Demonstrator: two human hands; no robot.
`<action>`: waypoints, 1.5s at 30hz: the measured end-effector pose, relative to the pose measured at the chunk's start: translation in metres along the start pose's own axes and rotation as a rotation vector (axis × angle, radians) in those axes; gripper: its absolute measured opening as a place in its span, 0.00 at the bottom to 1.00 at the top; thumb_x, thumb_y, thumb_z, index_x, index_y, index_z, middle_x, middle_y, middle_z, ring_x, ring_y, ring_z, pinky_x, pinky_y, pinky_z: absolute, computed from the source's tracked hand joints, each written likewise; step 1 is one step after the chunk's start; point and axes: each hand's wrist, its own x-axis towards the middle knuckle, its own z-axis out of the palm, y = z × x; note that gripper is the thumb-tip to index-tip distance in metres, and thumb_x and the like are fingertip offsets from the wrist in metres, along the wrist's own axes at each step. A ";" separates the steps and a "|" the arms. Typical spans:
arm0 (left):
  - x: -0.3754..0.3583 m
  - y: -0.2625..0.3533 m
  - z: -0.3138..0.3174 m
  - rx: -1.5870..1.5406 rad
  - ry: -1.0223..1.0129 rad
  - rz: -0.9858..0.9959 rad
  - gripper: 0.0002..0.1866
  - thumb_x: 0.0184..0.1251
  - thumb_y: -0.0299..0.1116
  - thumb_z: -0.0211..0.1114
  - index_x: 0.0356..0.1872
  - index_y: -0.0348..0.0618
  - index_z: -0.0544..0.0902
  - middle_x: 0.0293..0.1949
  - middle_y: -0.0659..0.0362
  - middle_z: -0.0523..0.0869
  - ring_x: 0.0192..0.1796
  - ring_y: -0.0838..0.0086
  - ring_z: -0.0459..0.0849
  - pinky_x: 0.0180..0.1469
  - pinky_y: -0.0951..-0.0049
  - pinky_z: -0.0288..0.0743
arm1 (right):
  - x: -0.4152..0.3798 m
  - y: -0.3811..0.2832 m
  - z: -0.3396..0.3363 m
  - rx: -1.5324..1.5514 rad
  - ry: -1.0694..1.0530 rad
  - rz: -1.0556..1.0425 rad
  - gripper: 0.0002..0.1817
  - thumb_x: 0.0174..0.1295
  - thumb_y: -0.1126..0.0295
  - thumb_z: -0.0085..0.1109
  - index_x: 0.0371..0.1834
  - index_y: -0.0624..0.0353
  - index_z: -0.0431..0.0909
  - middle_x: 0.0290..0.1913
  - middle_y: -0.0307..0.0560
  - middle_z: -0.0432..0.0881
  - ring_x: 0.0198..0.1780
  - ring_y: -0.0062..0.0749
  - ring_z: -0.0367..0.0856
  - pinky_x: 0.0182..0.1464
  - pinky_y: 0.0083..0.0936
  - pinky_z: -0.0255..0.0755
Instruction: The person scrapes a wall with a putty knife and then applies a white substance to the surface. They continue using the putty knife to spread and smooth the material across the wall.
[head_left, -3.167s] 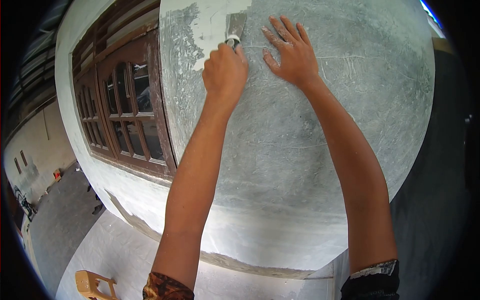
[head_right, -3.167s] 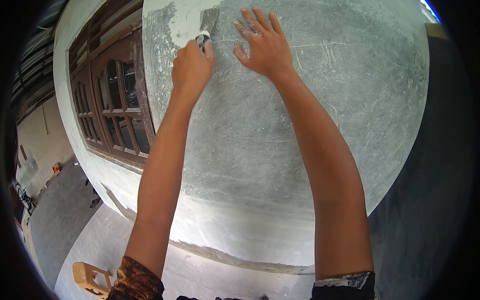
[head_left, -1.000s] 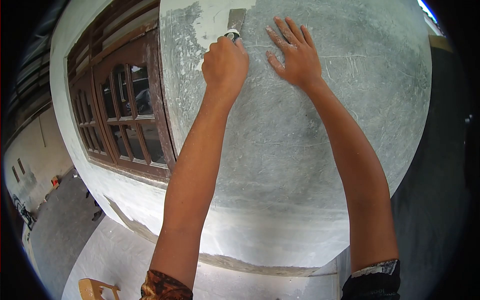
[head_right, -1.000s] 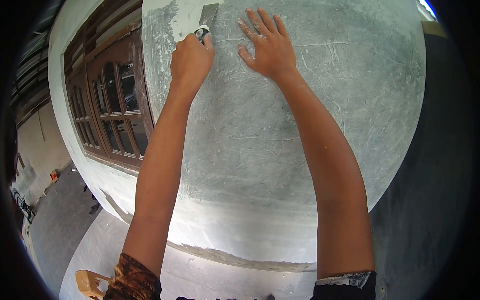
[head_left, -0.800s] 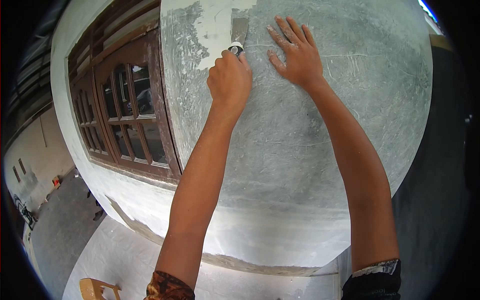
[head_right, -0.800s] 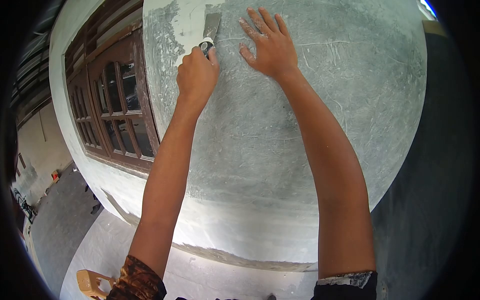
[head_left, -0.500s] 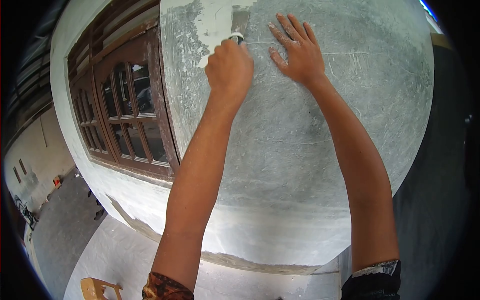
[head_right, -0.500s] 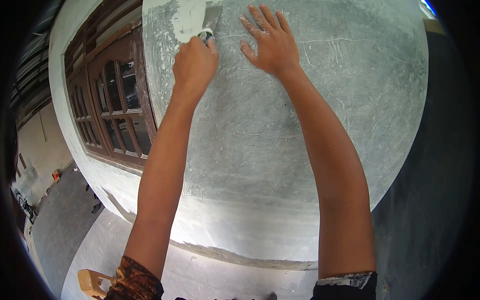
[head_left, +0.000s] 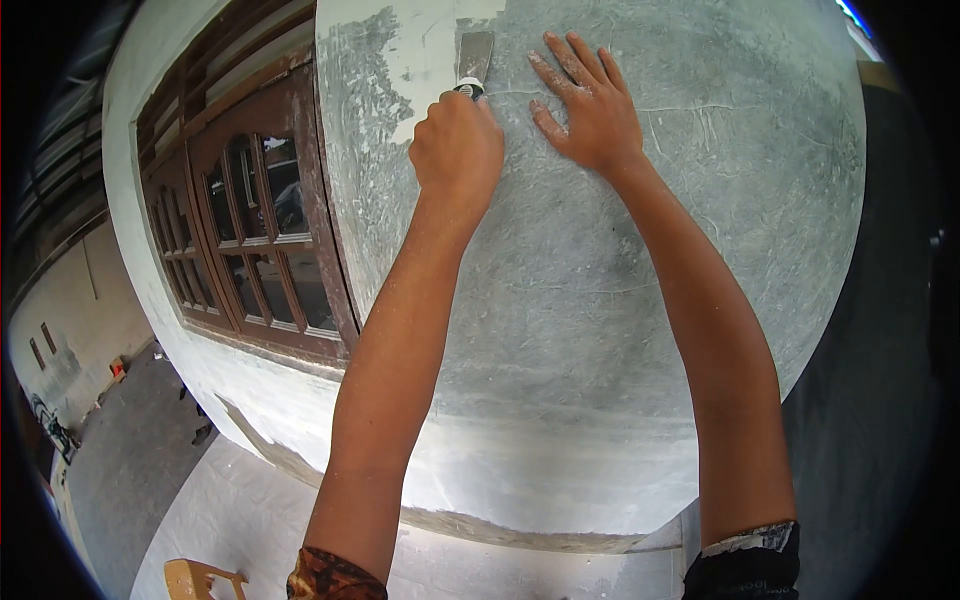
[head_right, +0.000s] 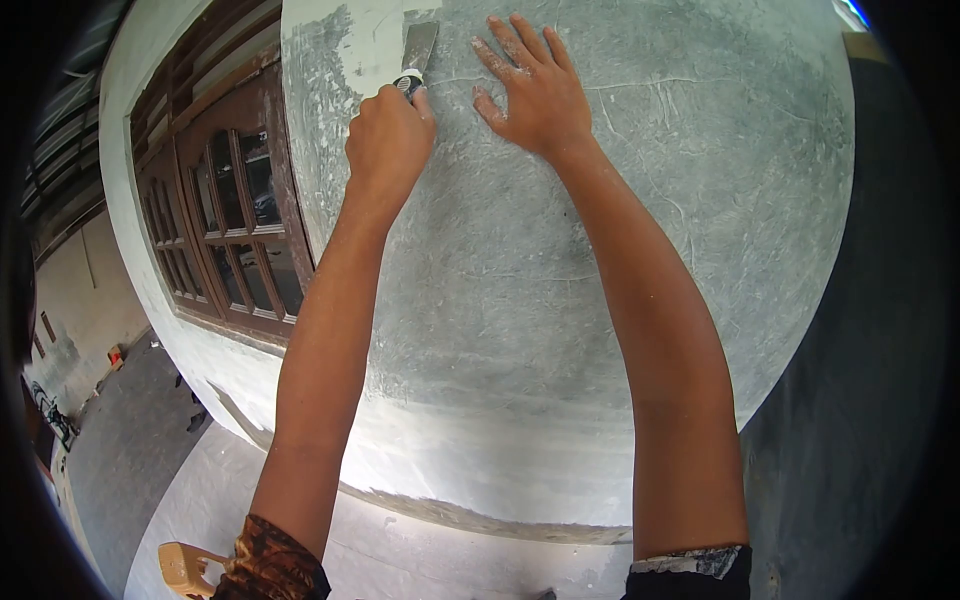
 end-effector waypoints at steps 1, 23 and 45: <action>0.007 0.002 -0.001 -0.001 0.005 0.006 0.17 0.77 0.40 0.62 0.43 0.32 0.86 0.44 0.39 0.90 0.48 0.44 0.91 0.50 0.49 0.85 | 0.001 0.000 0.000 -0.001 -0.002 0.001 0.32 0.71 0.44 0.57 0.77 0.36 0.74 0.84 0.35 0.65 0.86 0.34 0.55 0.87 0.44 0.43; -0.002 0.014 0.011 -0.036 0.038 -0.016 0.18 0.78 0.40 0.61 0.44 0.31 0.86 0.44 0.39 0.90 0.49 0.43 0.91 0.51 0.48 0.85 | -0.001 0.000 -0.002 0.029 0.009 -0.006 0.31 0.71 0.44 0.56 0.76 0.37 0.76 0.83 0.37 0.66 0.86 0.35 0.56 0.87 0.44 0.42; -0.009 0.022 0.015 -0.030 0.043 -0.025 0.19 0.78 0.42 0.60 0.42 0.31 0.85 0.42 0.37 0.90 0.47 0.41 0.91 0.50 0.48 0.85 | -0.003 0.001 0.001 0.119 0.089 -0.023 0.29 0.69 0.47 0.59 0.71 0.42 0.81 0.81 0.39 0.69 0.84 0.37 0.59 0.87 0.46 0.46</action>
